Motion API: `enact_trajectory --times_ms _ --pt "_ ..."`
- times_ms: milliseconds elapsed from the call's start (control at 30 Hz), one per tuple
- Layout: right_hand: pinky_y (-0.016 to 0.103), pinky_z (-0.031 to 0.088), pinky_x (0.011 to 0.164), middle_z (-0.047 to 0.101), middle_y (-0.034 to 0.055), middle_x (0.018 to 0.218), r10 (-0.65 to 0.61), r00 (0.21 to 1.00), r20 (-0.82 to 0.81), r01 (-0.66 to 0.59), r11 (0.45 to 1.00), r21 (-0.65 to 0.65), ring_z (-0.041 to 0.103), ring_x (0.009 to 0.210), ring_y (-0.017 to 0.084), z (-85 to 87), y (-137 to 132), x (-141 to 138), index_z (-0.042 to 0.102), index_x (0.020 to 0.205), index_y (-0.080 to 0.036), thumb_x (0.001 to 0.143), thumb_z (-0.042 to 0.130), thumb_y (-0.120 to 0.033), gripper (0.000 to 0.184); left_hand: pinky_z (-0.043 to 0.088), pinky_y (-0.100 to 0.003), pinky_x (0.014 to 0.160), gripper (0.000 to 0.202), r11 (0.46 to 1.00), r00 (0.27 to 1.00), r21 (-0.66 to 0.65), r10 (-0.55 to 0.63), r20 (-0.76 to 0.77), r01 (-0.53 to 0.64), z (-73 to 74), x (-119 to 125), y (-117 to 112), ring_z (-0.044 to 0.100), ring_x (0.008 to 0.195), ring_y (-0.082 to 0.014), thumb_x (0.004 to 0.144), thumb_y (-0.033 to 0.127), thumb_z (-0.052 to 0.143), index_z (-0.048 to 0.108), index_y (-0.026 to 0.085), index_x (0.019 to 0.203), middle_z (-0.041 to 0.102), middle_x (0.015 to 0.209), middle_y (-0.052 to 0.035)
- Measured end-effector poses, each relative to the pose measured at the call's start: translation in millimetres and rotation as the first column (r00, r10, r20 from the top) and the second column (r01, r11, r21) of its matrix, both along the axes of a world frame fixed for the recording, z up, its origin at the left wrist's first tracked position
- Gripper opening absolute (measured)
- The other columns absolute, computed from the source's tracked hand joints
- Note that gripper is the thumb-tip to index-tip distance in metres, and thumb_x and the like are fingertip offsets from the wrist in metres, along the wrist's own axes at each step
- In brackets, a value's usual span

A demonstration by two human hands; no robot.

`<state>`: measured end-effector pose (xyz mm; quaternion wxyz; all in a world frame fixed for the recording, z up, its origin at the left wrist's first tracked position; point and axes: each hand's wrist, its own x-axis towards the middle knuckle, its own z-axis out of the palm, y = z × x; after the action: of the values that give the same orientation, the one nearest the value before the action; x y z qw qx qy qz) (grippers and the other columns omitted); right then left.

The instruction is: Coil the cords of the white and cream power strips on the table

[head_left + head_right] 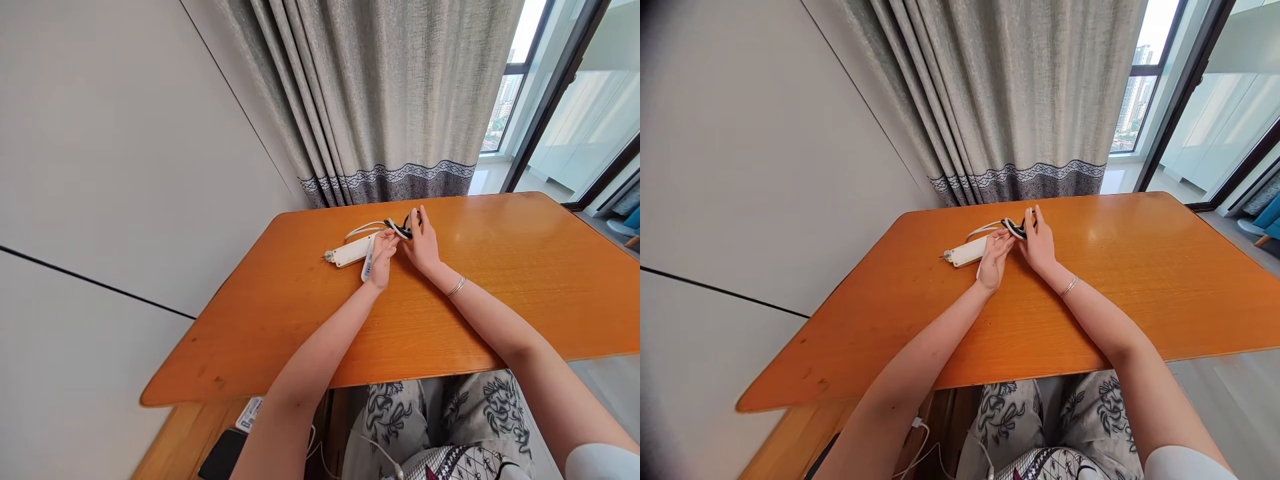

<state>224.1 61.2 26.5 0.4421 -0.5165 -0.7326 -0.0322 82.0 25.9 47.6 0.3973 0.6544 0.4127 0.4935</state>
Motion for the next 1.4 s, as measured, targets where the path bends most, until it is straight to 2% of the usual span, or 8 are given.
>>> enact_trajectory --times_ms 100,300,467,633,767,1033,1233,1400 --pt "0.062 0.025 0.12 0.016 0.0209 0.166 -0.059 0.998 0.011 0.059 0.997 0.044 0.02 0.153 0.039 1.6 3 5 0.026 0.157 -0.019 0.092 0.056 -0.025 0.072 0.045 -0.037 0.112 0.053 1.0 1.0 0.018 -0.019 0.012 0.019 0.1 -1 1 0.054 0.136 -0.0194 0.088 0.025 0.033 0.033 0.023 0.141 0.055 0.147 -0.0094" --pt "0.052 0.029 0.123 0.008 0.0163 0.168 0.036 0.999 0.017 -0.038 0.994 0.106 0.011 0.157 0.026 -2.3 7 7 0.001 0.161 -0.021 0.093 0.049 -0.019 0.083 0.044 -0.04 0.114 0.053 0.999 0.996 0.024 -0.042 0.084 0.04 -1.1 0 2 0.053 0.137 -0.0195 0.085 0.022 0.035 0.035 0.021 0.138 0.06 0.141 -0.0118" --pt "0.055 0.026 0.124 0.007 0.0171 0.169 0.035 0.999 -0.021 -0.034 0.997 0.065 0.009 0.157 0.028 -3.5 10 10 0.007 0.16 -0.016 0.09 0.052 -0.019 0.083 0.042 -0.042 0.115 0.051 0.998 0.985 0.037 -0.057 0.163 0.052 0.6 1 2 0.054 0.136 -0.0199 0.083 0.019 0.037 0.037 0.02 0.134 0.061 0.142 -0.0142" --pt "0.055 0.029 0.122 0.029 0.0256 0.161 0.021 0.995 -0.101 -0.026 0.998 -0.054 0.032 0.151 0.032 0.4 16 22 0.029 0.153 -0.007 0.087 0.057 -0.024 0.075 0.039 -0.041 0.116 0.046 0.997 0.999 0.079 0.0 0.032 -0.003 8.9 -7 7 0.042 0.146 -0.0197 0.089 0.021 0.042 0.036 0.025 0.134 0.051 0.153 -0.0104" --pt "0.049 0.034 0.121 0.044 0.0211 0.155 0.035 0.998 -0.061 -0.038 0.998 -0.055 0.044 0.144 0.03 7.4 17 27 0.046 0.146 -0.011 0.088 0.056 -0.024 0.06 0.034 -0.044 0.12 0.039 0.983 0.97 0.147 0.142 -0.197 -0.114 10.9 -14 10 0.042 0.146 -0.0238 0.084 0.022 0.055 0.049 0.023 0.123 0.052 0.151 -0.011" --pt "0.04 0.051 0.105 0.07 0.0104 0.13 0.086 0.991 -0.102 -0.091 0.995 -0.037 0.067 0.119 0.024 23.0 5 23 0.063 0.129 -0.02 0.095 0.047 -0.029 0.039 0.027 -0.049 0.124 0.036 0.927 0.673 0.375 0.29 -0.68 -0.021 8.5 -16 0 0.037 0.148 -0.03 0.083 0.022 0.063 0.062 0.018 0.118 0.052 0.151 -0.013" --pt "0.036 0.058 0.087 0.076 0.0104 0.105 0.192 0.914 -0.358 -0.251 0.96 -0.126 0.074 0.091 0.022 33.0 0 16 0.055 0.136 -0.018 0.093 0.053 -0.037 0.047 0.03 -0.049 0.121 0.049 0.918 0.632 0.397 0.321 -0.705 -0.022 9.9 -16 -1 0.044 0.143 -0.0313 0.082 0.024 0.067 0.054 0.018 0.129 0.055 0.147 -0.0144" --pt "0.034 0.059 0.071 0.073 0.0058 0.091 0.292 0.784 -0.548 -0.477 0.848 -0.23 0.068 0.067 0.017 41.5 5 18 0.052 0.137 -0.016 0.086 0.059 -0.038 0.056 0.046 -0.045 0.106 0.05 0.934 0.682 0.346 0.313 -0.661 -0.092 13.0 -17 -1 0.059 0.124 -0.0314 0.082 0.024 0.066 0.05 0.016 0.129 0.063 0.132 -0.0155"
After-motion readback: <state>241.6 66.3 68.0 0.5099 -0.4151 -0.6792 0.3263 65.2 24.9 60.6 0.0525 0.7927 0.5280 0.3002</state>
